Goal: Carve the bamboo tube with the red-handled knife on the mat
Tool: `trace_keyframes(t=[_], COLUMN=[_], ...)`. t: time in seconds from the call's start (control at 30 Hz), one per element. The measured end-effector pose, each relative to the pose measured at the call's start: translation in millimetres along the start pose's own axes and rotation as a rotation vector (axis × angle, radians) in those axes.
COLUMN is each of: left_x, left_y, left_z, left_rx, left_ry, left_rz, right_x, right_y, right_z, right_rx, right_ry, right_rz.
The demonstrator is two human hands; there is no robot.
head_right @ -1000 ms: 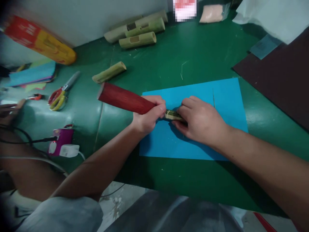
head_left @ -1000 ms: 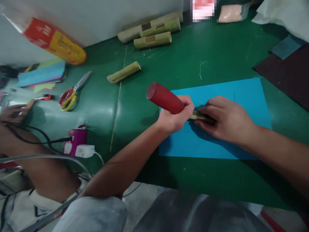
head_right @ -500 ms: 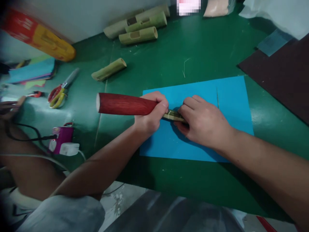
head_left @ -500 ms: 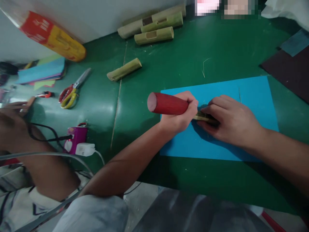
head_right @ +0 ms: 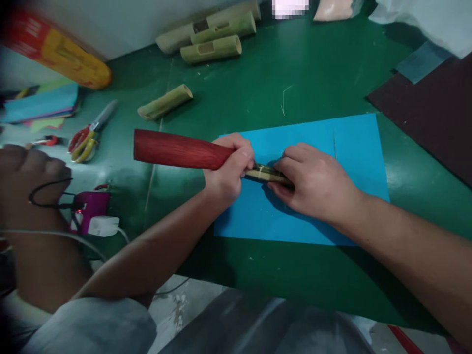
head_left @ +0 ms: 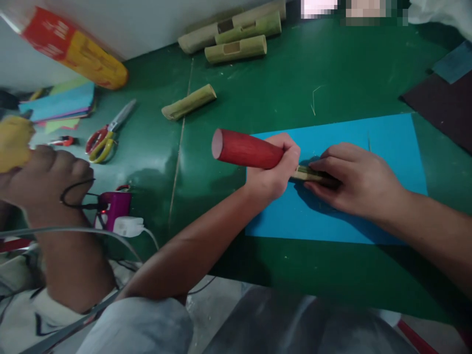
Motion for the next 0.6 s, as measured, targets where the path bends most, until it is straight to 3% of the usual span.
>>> trace_keyframes(t=[0.6], left_x=[0.0], left_y=[-5.3], left_z=[-3.1], left_rx=[0.034], left_ry=[0.024], left_rz=[-0.064], right_x=[-1.4], right_y=[-0.6], right_z=[-5.0], right_rx=[-0.036], right_ry=[0.029], right_rz=[-0.001])
Point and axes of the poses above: each hand's wrist, its own x-axis towards the middle knuckle, its own y-axis out of the back of the hand, z = x × y, the point moved 5 cm from there along x, towards the middle knuckle, and after that the axes turned 4 degrees about -x, right-handed, at the moved point
